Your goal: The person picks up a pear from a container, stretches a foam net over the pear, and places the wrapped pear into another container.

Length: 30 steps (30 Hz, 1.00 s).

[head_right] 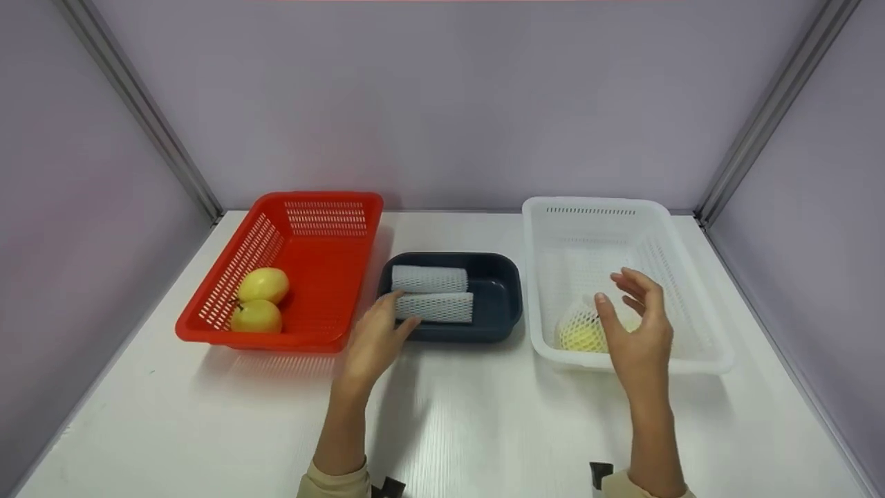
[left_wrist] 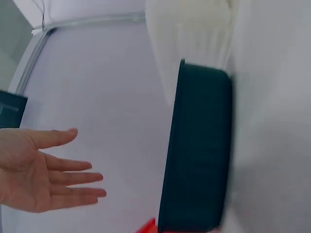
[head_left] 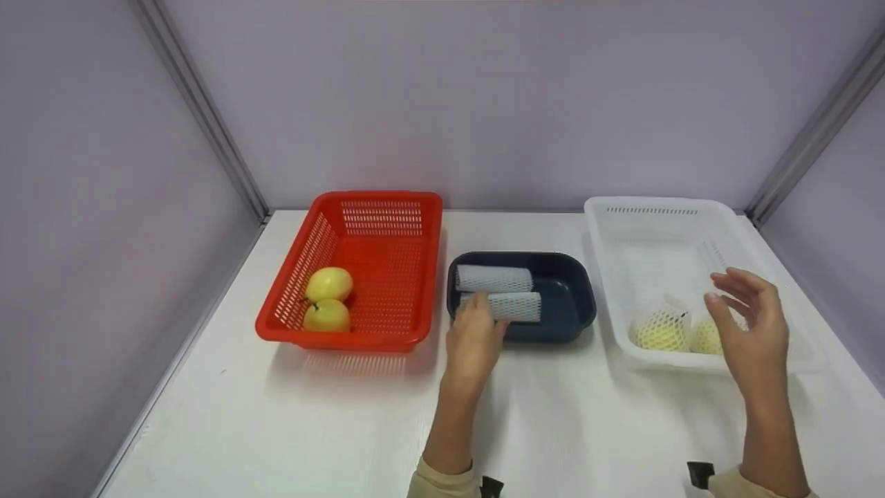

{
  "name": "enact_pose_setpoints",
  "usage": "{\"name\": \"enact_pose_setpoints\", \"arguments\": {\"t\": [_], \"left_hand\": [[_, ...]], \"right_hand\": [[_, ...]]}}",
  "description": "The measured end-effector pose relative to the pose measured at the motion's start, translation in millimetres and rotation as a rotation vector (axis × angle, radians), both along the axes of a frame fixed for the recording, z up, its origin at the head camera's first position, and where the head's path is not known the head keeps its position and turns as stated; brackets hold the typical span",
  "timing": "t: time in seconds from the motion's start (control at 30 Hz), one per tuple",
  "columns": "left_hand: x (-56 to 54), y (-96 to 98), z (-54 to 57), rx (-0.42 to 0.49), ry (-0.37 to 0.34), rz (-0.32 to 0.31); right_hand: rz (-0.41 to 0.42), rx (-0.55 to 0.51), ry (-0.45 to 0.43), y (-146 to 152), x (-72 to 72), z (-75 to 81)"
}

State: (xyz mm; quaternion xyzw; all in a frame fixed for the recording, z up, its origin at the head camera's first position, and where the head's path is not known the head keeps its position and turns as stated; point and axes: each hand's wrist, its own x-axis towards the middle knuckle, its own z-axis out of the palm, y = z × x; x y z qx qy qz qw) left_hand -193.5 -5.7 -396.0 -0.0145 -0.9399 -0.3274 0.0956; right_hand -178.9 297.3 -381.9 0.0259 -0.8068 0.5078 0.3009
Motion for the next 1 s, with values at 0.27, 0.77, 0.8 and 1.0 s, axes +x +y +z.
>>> {"name": "enact_pose_setpoints", "arguments": {"t": [0.27,0.77,0.8,1.0], "left_hand": [[-2.1,-36.4,-14.6,0.028,0.035,0.167],[-3.8,-61.4,-26.5,0.004,0.034,0.290],[-3.7,-61.8,-26.6,0.008,0.028,0.293],[-3.6,-63.1,-26.5,0.026,0.002,0.290]], "right_hand": [[0.294,-0.047,0.104,-55,-2.1,-1.4],[0.629,-0.047,-0.103,-165,-6.9,10.9],[0.633,-0.049,-0.132,-171,-8.0,10.5],[0.637,-0.072,-0.246,-204,-26.5,-9.1]]}}
